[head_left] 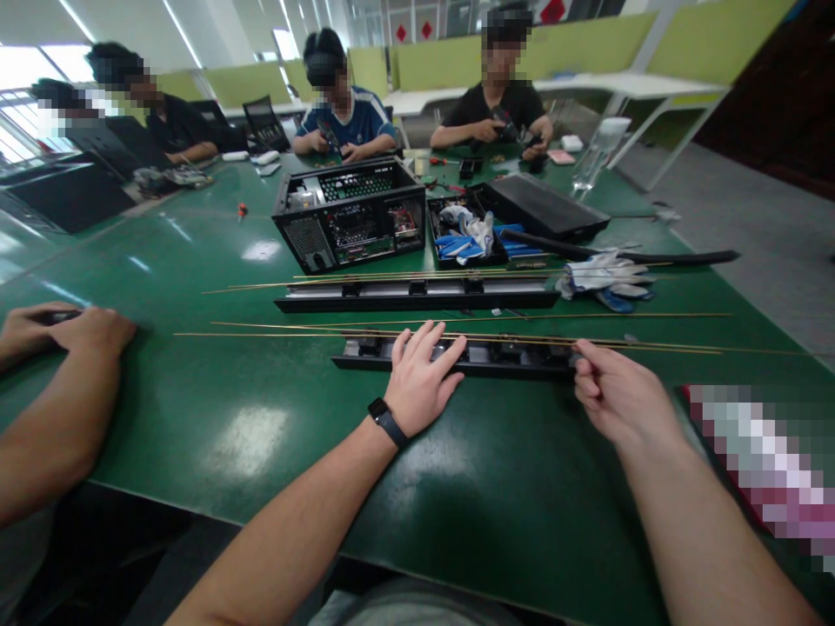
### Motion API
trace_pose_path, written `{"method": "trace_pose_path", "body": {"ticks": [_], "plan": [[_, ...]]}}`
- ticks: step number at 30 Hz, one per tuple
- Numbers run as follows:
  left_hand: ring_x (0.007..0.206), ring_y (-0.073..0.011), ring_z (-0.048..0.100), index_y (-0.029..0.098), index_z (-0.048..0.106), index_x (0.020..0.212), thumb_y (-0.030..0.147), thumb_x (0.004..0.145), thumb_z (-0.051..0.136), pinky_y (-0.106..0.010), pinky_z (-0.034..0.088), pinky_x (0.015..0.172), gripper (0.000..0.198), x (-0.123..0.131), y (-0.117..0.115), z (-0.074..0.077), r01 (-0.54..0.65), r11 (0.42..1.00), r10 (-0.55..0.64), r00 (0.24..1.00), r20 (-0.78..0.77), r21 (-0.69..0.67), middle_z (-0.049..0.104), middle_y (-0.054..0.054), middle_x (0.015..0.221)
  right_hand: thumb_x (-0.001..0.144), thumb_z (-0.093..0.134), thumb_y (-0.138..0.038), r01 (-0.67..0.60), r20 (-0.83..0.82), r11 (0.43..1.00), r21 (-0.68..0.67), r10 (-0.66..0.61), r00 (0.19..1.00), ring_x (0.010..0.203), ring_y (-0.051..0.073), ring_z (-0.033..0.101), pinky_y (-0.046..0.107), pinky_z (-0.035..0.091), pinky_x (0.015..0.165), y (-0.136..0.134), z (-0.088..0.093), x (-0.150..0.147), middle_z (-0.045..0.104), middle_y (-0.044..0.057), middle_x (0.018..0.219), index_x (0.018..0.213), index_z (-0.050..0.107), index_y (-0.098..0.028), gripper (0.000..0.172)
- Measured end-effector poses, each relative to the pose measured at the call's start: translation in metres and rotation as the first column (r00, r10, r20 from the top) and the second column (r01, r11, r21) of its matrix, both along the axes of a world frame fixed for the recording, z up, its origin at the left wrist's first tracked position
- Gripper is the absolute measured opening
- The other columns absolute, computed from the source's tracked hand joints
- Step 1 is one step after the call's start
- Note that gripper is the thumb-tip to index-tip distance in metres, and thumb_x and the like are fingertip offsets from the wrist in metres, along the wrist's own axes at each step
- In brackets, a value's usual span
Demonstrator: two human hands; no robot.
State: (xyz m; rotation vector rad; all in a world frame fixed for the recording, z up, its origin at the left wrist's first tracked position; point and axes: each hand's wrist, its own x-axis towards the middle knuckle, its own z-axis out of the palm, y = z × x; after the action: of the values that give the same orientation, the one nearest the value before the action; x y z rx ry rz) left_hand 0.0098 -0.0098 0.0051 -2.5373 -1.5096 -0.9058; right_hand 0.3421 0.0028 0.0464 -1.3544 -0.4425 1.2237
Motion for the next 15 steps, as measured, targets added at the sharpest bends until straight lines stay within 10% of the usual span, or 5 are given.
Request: {"method": "trace_pose_path", "body": {"ticks": [15], "plan": [[0.185,-0.0446,0.064,0.036,0.081,0.179,0.026,0.117,0.090,-0.073,0.045,0.155,0.063,-0.0010,0.0002,0.0001,0.006,1.000,-0.006,1.000,-0.006,-0.001,0.073,-0.019,0.192,0.096,0.117,-0.034,-0.012,0.023,1.000,-0.001,0.012,1.000,0.045,0.009,0.050,0.015,0.031,0.037,0.0008,-0.0004,-0.0014,0.066,-0.005,0.069,0.094,0.071,-0.027,0.047]]}}
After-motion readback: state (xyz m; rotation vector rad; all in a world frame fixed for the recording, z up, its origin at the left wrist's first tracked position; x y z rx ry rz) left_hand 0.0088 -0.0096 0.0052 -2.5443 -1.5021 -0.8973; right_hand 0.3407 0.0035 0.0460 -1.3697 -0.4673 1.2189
